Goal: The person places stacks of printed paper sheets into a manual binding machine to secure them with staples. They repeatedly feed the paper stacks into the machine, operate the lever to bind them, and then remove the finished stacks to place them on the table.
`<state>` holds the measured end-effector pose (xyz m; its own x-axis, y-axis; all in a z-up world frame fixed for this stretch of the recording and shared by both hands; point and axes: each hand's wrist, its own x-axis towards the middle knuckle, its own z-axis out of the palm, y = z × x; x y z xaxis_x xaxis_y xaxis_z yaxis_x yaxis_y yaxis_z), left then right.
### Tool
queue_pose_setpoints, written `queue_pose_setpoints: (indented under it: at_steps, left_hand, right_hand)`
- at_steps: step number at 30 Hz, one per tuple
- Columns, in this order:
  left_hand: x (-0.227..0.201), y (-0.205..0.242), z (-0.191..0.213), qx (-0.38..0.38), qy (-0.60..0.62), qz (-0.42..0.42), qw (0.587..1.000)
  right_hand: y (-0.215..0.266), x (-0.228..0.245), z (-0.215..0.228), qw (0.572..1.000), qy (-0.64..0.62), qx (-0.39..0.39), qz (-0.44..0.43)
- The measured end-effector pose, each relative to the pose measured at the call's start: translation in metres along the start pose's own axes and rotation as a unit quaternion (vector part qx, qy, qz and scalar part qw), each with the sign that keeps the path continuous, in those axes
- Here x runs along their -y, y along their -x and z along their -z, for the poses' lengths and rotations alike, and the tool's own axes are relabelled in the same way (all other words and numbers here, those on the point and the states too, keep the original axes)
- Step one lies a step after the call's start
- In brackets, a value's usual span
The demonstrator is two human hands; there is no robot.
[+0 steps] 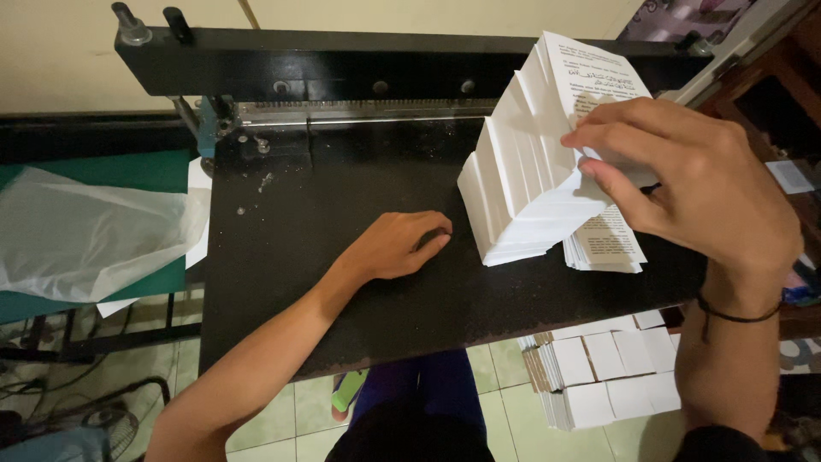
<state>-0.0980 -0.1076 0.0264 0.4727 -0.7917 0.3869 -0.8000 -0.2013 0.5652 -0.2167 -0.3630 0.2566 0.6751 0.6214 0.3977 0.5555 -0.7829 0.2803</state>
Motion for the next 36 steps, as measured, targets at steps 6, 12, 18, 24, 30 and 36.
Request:
queue_pose_setpoints:
  at_steps: [6, 12, 18, 24, 30, 36]
  left_hand:
    - [0.001, 0.0, 0.0, 0.005, -0.002, 0.007, 1.0]
    - [0.003, -0.001, -0.002, -0.004, -0.011, -0.002, 1.0]
    - [-0.001, -0.001, 0.002, 0.016, 0.005, 0.022, 1.0]
    - [-0.001, -0.001, 0.002, 0.007, 0.003, 0.013, 1.0]
    - [-0.001, -0.001, 0.003, 0.012, 0.002, 0.029, 0.999]
    - [-0.001, 0.0, 0.004, -0.003, 0.002, -0.001, 1.0]
  right_hand:
    - [-0.001, -0.001, 0.003, 1.0, -0.014, 0.004, 0.006]
    - [0.002, -0.006, 0.002, 1.0, -0.013, 0.017, 0.007]
    - [0.004, -0.005, 0.0, 0.998, 0.037, 0.05, -0.02]
    - [0.003, -0.005, 0.0, 0.999, 0.033, 0.028, 0.0]
    - [0.0, -0.007, 0.001, 1.0, 0.01, 0.019, 0.02]
    - [0.003, -0.014, -0.004, 0.997, -0.081, -0.016, -0.015]
